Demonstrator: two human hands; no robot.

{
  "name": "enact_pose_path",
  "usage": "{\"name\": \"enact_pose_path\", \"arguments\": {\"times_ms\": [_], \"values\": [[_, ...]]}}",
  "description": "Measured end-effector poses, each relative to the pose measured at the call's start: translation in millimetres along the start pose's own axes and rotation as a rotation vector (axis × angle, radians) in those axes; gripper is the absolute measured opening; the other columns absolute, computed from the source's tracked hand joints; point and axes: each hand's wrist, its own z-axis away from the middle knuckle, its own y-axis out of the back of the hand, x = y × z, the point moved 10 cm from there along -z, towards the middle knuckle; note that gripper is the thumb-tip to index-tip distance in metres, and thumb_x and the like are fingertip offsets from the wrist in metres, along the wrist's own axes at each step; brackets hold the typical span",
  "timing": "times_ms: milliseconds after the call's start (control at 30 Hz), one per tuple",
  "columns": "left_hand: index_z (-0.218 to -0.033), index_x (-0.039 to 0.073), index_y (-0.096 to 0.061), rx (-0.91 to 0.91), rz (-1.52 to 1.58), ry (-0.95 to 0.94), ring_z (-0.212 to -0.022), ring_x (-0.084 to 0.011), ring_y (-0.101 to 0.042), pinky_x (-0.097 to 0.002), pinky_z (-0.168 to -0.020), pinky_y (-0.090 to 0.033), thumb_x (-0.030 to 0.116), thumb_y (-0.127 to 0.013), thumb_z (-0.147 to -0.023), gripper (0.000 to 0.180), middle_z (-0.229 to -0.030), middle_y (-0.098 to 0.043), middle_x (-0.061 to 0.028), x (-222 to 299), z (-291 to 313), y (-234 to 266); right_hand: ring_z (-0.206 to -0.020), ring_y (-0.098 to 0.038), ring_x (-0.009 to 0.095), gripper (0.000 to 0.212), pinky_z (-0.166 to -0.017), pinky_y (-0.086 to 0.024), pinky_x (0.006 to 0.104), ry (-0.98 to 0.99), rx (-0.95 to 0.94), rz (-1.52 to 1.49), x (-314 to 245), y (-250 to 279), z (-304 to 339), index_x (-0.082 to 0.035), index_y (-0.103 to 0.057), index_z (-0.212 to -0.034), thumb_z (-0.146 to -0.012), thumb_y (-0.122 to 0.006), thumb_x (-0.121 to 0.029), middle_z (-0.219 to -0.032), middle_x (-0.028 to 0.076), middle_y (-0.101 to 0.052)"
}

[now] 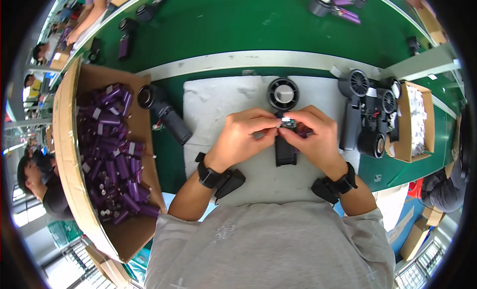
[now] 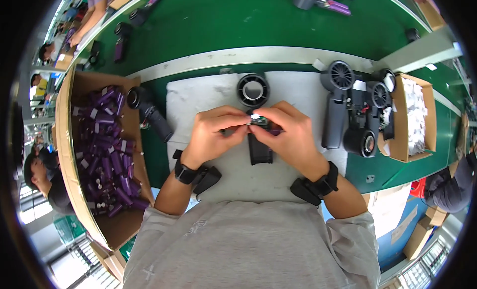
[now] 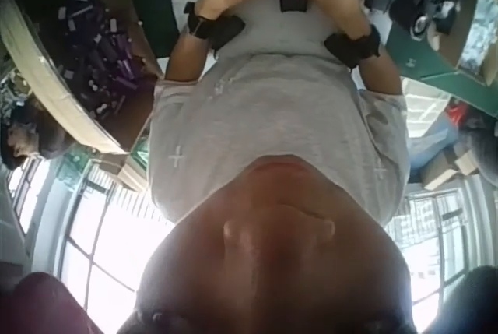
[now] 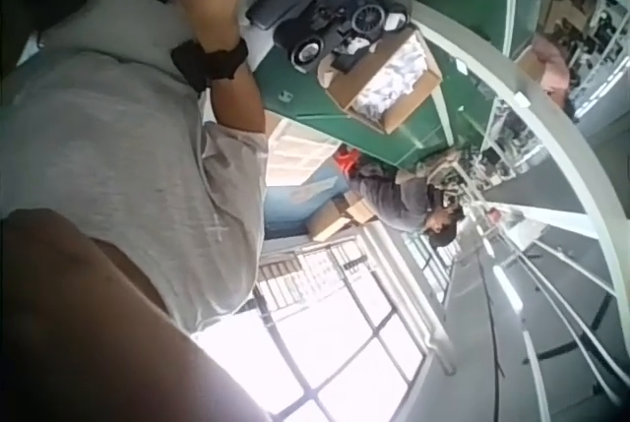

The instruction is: The person picks up a battery pack from a box, connects its wires to a circuit board on a handheld fan, and presses the battery pack into the handle. After fitting the battery pack, the person picks up a plastic cover and snaps it onto the handle.

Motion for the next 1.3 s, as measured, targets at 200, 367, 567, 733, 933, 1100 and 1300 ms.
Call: {"name": "enact_pose_path", "arguments": {"times_ms": [200, 367, 567, 733, 933, 1100, 1300], "values": [[-0.093, 0.001, -0.073, -0.018, 0.077, -0.004, -0.075, -0.0199, -0.072, -0.0263, -0.064, -0.060, -0.008, -0.071, -0.072, 0.024, -0.089, -0.070, -0.0108, -2, 2, -3, -0.059, -0.061, 0.010, 0.031, -0.052, -0.049, 0.0228, -0.037, -0.010, 0.011, 2, 0, 0, -0.005, -0.071, -0.096, -0.067, -0.082, -0.003, -0.083, 0.005, -0.066], [-0.093, 0.000, -0.073, -0.026, 0.091, 0.024, -0.076, -0.0202, -0.072, -0.0262, -0.065, -0.060, -0.009, -0.070, -0.072, 0.023, -0.089, -0.070, -0.0114, -7, 3, -4, -0.059, -0.061, 0.009, 0.031, -0.051, -0.048, 0.0221, -0.066, -0.014, 0.018, 5, -3, -1, -0.005, -0.071, -0.096, -0.068, -0.082, -0.002, -0.083, 0.005, -0.066], [-0.093, 0.001, -0.073, -0.035, 0.094, 0.033, -0.075, -0.0198, -0.072, -0.0256, -0.065, -0.060, -0.010, -0.070, -0.073, 0.023, -0.090, -0.070, -0.0117, -7, 2, -2, -0.060, -0.061, 0.009, 0.030, -0.051, -0.049, 0.0219, -0.069, -0.029, 0.019, 4, -4, -1, -0.005, -0.071, -0.097, -0.068, -0.081, -0.002, -0.083, 0.005, -0.066], [-0.094, 0.001, -0.073, -0.046, 0.208, 0.096, -0.076, -0.0187, -0.071, -0.0257, -0.065, -0.059, -0.011, -0.069, -0.073, 0.024, -0.090, -0.069, -0.0110, -14, 2, -4, -0.061, -0.062, 0.010, 0.029, -0.053, -0.049, 0.0224, -0.104, -0.058, -0.026, 7, -4, 0, -0.004, -0.071, -0.098, -0.071, -0.079, 0.000, -0.086, 0.006, -0.065], [-0.097, 0.003, -0.071, -0.120, 0.165, 0.122, -0.077, -0.0180, -0.069, -0.0269, -0.067, -0.057, -0.006, -0.073, -0.073, 0.025, -0.091, -0.068, -0.0089, -16, 3, -3, -0.063, -0.063, 0.011, 0.025, -0.054, -0.050, 0.0233, -0.111, -0.085, -0.057, 5, -5, 2, -0.003, -0.070, -0.097, -0.074, -0.076, 0.002, -0.091, 0.007, -0.064], [-0.108, 0.003, -0.066, -0.188, 0.346, 0.271, -0.081, -0.0170, -0.069, -0.0285, -0.072, -0.058, -0.007, -0.071, -0.076, 0.034, -0.095, -0.068, -0.0091, -25, 6, -14, -0.064, -0.063, 0.012, 0.022, -0.054, -0.051, 0.0242, -0.083, -0.117, -0.001, 1, -7, 4, -0.003, -0.069, -0.095, -0.074, -0.075, 0.003, -0.091, 0.007, -0.061], [-0.114, 0.001, -0.064, -0.259, 0.398, 0.383, -0.090, -0.0161, -0.068, -0.0273, -0.076, -0.057, -0.009, -0.067, -0.082, 0.033, -0.109, -0.066, -0.0102, -33, 11, -21, -0.063, -0.062, 0.012, 0.023, -0.054, -0.051, 0.0244, -0.063, -0.097, 0.044, 0, -8, 4, -0.004, -0.069, -0.094, -0.074, -0.076, 0.003, -0.091, 0.006, -0.060]]}}
